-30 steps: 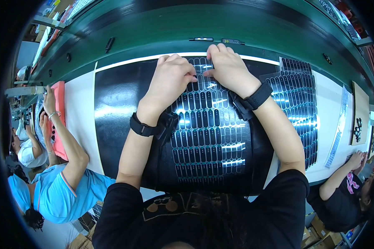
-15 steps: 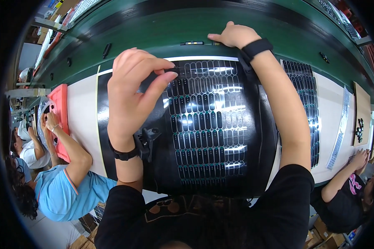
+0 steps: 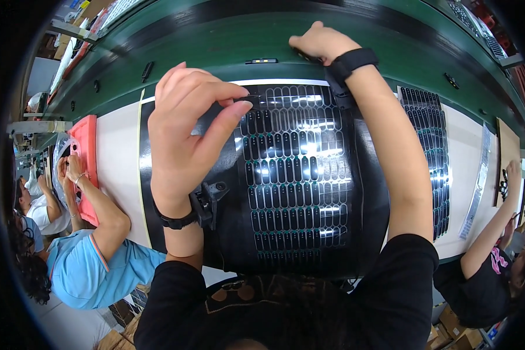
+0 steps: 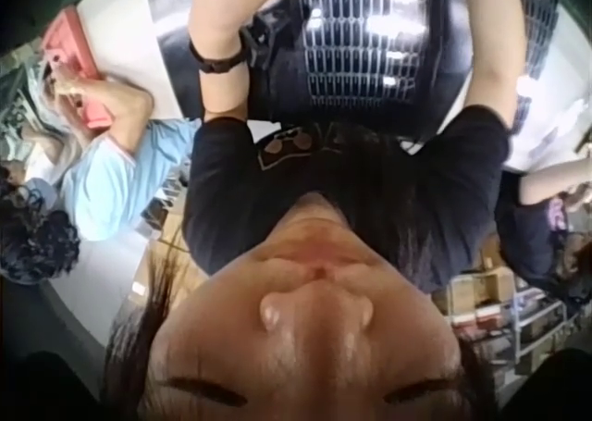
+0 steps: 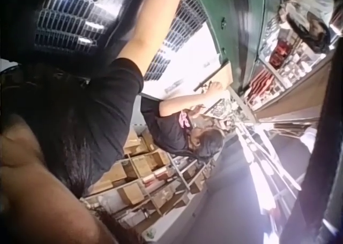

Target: The person peels a screen protector from a sheet, presses it onto a small electronic device, and smooths it by hand. They then place the device onto a conveyor belt and repeat the process.

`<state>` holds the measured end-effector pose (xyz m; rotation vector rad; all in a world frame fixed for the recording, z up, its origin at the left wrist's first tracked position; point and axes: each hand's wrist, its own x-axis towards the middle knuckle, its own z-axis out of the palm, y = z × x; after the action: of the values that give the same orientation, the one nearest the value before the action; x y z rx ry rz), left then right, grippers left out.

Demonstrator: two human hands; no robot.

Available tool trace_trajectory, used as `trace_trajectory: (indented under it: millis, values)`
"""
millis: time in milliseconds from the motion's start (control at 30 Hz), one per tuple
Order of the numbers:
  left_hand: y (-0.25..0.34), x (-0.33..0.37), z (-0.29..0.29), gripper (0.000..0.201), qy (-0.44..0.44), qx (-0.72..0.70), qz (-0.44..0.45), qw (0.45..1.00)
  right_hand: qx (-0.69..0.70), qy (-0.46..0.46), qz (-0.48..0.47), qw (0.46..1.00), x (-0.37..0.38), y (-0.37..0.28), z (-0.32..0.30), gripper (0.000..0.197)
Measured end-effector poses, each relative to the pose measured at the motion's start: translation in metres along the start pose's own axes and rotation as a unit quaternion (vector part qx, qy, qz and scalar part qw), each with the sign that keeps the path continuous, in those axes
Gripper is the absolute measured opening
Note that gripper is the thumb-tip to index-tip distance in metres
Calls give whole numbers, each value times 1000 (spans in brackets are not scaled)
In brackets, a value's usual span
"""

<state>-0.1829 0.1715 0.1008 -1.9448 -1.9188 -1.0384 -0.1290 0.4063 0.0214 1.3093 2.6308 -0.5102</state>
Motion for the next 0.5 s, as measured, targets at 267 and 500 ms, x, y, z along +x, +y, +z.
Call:
trace_trajectory:
  millis: [267, 500]
  values:
    - [-1, 0, -6, 9, 33, -10, -9, 999, 287, -6, 26, 957, 11, 42, -12, 73]
    - [1, 0, -9, 11, 13, -2, -15, 1000, 174, 33, 29, 984, 48, 19, -13, 59]
